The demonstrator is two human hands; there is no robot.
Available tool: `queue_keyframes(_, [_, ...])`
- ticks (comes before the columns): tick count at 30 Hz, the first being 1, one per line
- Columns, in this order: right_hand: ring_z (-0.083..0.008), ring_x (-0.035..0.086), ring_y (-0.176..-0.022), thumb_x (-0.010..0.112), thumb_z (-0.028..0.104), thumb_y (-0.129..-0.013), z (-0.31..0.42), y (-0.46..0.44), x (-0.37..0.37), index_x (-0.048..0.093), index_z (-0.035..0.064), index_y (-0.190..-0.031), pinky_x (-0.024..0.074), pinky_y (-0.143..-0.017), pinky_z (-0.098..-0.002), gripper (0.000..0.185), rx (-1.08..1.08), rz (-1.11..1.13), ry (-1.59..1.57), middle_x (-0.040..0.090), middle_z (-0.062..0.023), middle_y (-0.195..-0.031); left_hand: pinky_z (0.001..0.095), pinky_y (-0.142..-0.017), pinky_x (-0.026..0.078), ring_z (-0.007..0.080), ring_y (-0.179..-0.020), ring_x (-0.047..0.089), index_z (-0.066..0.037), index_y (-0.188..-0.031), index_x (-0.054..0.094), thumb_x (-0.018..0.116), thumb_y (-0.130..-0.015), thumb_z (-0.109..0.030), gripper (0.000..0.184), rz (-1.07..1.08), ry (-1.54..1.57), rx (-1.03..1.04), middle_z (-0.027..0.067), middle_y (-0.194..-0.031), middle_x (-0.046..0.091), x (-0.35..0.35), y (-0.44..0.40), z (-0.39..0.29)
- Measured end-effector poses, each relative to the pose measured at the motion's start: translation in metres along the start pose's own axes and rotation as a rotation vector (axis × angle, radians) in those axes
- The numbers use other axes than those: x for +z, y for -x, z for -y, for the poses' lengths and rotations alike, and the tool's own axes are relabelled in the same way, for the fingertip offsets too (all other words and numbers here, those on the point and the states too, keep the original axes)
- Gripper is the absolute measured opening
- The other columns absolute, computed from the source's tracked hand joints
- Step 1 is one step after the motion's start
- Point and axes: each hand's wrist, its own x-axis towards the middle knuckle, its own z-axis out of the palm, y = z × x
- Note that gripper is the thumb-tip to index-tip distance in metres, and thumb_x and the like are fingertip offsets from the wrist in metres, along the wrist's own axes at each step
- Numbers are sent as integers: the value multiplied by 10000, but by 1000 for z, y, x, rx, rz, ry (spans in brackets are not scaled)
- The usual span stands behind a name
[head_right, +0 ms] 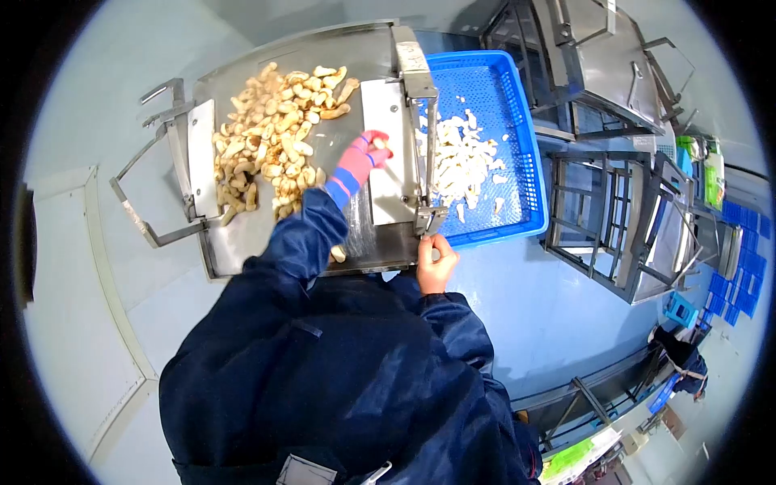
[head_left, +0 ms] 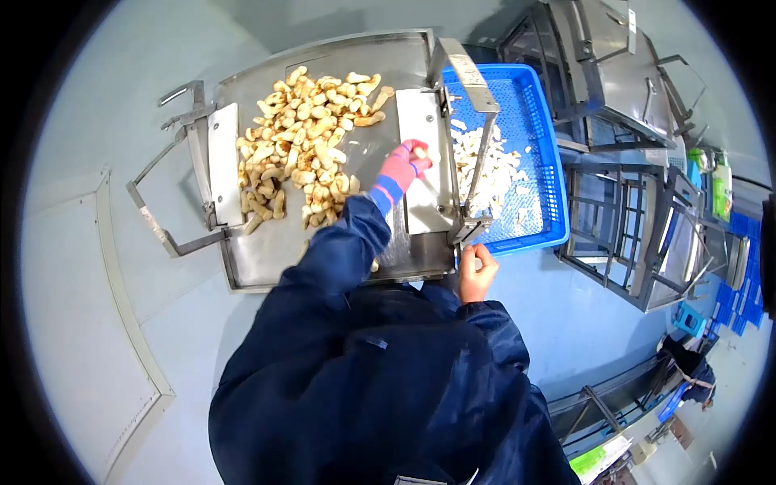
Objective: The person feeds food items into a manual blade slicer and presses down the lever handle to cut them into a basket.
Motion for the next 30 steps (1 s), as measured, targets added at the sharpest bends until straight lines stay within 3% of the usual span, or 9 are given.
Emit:
queue_keyframes(2, [-99,345,-530,594,79,-799,4,-3,0,470,-10,-624,348,-478,-303,232,-26,-11,33,392,-87,-516,237,-677,498,124,-754,579,-43,-1074,515,535,-843,-5,234,-96,381,-77,62,-903,613,18,-1,41])
queue_keyframes(5, [-95,352,-535,594,78,-798,14,-2,-1,467,-14,-619,350,-486,-299,238,-4,-5,14,397,-88,-520,249,-688,499,121,-793,576,-29,-1062,516,531,-848,11,218,-242,270,29,61,-899,601,41,8,53])
queue_keyframes(8, [-93,353,-538,594,79,-797,12,-2,-1,461,-15,-614,347,-489,-296,245,105,6,-73,402,-86,-519,306,-743,493,231,-815,602,-12,-1066,533,573,-824,-24,245,-379,-524,317,126,-927,617,56,14,52])
queue_keyframes(14, [-97,346,-542,581,75,-800,14,-3,-2,452,-16,-611,337,-485,-301,246,100,10,-57,399,-80,-525,372,-689,477,310,-776,588,-40,-1069,549,579,-799,-47,272,-375,-645,371,157,-849,603,60,16,60])
queue_keyframes(20, [-94,353,-554,550,51,-797,-52,6,7,459,-22,-630,338,-502,-306,204,26,49,-55,395,-70,-528,367,-680,467,282,-711,576,-71,-1149,557,569,-792,-24,360,-352,-443,223,135,-787,597,65,20,49])
queue_keyframes(24, [-81,337,-548,578,87,-823,6,0,0,465,-10,-618,319,-480,-291,254,71,-24,-59,398,-22,-523,368,-687,467,286,-738,588,-81,-1164,553,577,-796,-38,371,-346,-445,329,140,-824,619,58,8,75])
queue_keyframes(26, [-83,324,-541,579,83,-821,19,-2,-2,468,-13,-625,312,-472,-288,245,81,-6,-67,387,-30,-518,351,-687,472,257,-750,598,-97,-1177,553,583,-811,-56,370,-298,-476,188,128,-836,628,57,28,48])
queue_keyframes(28, [-85,333,-539,577,83,-820,-26,3,7,460,-19,-629,315,-467,-300,246,-102,-30,-32,382,-41,-513,320,-705,482,218,-772,609,-106,-1197,552,583,-830,-75,369,-282,-578,226,116,-874,641,57,14,55])
queue_keyframes(30, [-83,337,-535,580,87,-819,-24,3,9,454,-15,-625,316,-464,-302,253,13,15,-44,388,-48,-513,314,-705,477,213,-767,606,-106,-1196,548,583,-828,-73,371,-241,-411,150,122,-888,648,57,16,50])
